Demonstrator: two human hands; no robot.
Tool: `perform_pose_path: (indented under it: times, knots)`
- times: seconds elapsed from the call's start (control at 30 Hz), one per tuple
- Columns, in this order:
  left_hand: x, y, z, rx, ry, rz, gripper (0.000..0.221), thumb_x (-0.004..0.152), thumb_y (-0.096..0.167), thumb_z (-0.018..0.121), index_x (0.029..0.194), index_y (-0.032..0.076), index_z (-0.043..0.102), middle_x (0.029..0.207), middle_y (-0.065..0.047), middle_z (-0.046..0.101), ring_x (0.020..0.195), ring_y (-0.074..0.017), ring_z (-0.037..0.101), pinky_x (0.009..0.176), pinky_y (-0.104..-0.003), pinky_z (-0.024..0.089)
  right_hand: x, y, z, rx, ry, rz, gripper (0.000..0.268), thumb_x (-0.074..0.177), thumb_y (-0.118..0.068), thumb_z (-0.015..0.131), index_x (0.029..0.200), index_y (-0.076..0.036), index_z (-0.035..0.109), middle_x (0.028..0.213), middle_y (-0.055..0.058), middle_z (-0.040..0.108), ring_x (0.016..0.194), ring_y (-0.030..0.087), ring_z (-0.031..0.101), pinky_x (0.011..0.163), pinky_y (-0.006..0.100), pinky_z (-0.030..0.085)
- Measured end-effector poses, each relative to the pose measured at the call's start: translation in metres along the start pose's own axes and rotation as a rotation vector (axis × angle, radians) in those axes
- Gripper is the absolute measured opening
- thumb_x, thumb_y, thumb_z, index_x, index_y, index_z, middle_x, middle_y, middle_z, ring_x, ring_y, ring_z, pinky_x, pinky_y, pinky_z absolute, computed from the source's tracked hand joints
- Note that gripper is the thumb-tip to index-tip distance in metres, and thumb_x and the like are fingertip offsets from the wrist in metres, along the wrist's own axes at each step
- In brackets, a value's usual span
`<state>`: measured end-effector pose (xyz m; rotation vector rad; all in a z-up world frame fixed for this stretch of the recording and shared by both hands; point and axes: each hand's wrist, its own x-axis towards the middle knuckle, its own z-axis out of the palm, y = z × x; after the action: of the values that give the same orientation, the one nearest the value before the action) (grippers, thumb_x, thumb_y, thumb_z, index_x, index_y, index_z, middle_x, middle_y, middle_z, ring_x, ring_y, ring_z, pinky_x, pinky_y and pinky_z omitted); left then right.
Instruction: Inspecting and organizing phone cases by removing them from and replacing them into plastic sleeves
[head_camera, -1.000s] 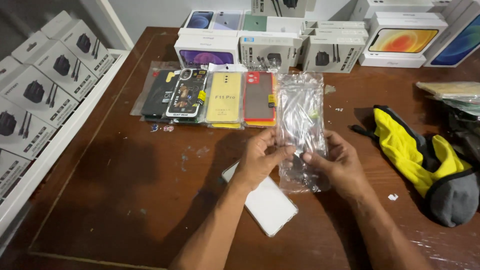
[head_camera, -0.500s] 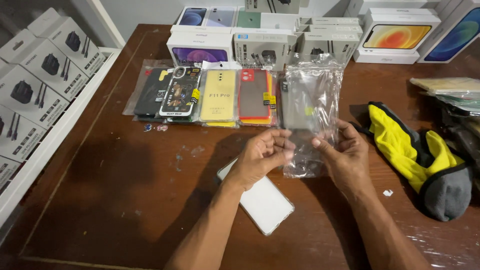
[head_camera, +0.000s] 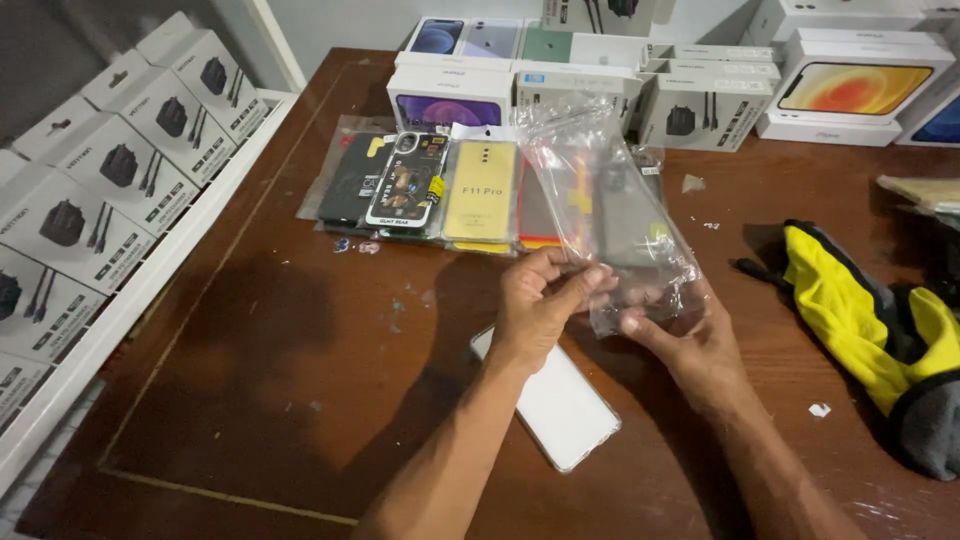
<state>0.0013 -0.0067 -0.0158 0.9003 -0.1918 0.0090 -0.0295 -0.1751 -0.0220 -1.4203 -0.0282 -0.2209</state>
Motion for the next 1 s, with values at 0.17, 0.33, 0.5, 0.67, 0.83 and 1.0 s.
perform_pose_path:
  times: [0.17,0.33,0.5,0.67,0.83,1.0]
  knots:
    - [0.001,0.009,0.002,0.033,0.044,0.003,0.021,0.09,0.006,0.079,0.103,-0.003,0.066,0.095,-0.02,0.077,0.085,-0.0259,0.077,0.075,-0.039,0.067,-0.001,-0.002,0.001,0.0,0.004,0.0,0.046,0.081,0.009,0.079,0.121,-0.001,0.058,0.082,0.014,0.069,0.07,0.018,0.07,0.066,0.032,0.063]
    - [0.003,0.02,-0.002,0.036,0.08,0.014,0.025,0.09,0.008,0.079,0.106,-0.003,0.064,0.097,-0.02,0.076,0.085,-0.0268,0.076,0.074,-0.043,0.067,-0.008,0.002,0.004,0.004,-0.07,0.042,0.063,0.079,0.006,0.079,0.137,-0.005,0.055,0.083,0.016,0.07,0.071,0.021,0.071,0.069,0.036,0.065]
    - [0.015,0.05,-0.021,0.038,0.14,0.167,0.014,0.092,0.008,0.073,0.101,0.001,0.065,0.093,-0.017,0.075,0.082,-0.0243,0.076,0.072,-0.041,0.068,-0.04,-0.031,0.044,-0.704,-0.164,0.019,0.038,0.067,-0.027,0.093,0.096,-0.011,0.076,0.076,0.011,0.075,0.068,0.023,0.072,0.061,0.038,0.059]
    - [0.019,0.077,-0.043,0.005,0.078,0.222,0.013,0.087,-0.005,0.068,0.098,0.002,0.066,0.09,-0.015,0.074,0.078,-0.0247,0.073,0.07,-0.039,0.067,-0.071,-0.031,0.053,-1.379,-0.389,-0.139,0.09,0.072,-0.082,0.069,0.143,-0.031,0.051,0.125,0.006,0.059,0.115,0.036,0.059,0.092,0.054,0.051]
    - [0.019,0.092,-0.053,0.102,0.126,0.144,0.022,0.085,-0.002,0.071,0.107,0.003,0.069,0.095,-0.016,0.078,0.083,-0.0215,0.074,0.073,-0.033,0.063,-0.055,-0.034,0.04,-1.327,-0.461,0.169,0.096,0.065,-0.064,0.088,0.147,-0.033,0.049,0.147,0.0,0.052,0.129,0.031,0.056,0.107,0.048,0.046]
    - [0.021,0.098,-0.068,0.271,0.12,-0.009,0.034,0.086,0.002,0.069,0.119,0.002,0.064,0.097,-0.017,0.076,0.075,-0.0151,0.069,0.062,-0.021,0.054,-0.027,-0.053,0.02,-0.925,-0.459,0.397,0.065,0.069,-0.023,0.086,0.132,-0.027,0.07,0.094,-0.007,0.081,0.085,0.008,0.072,0.079,0.026,0.054]
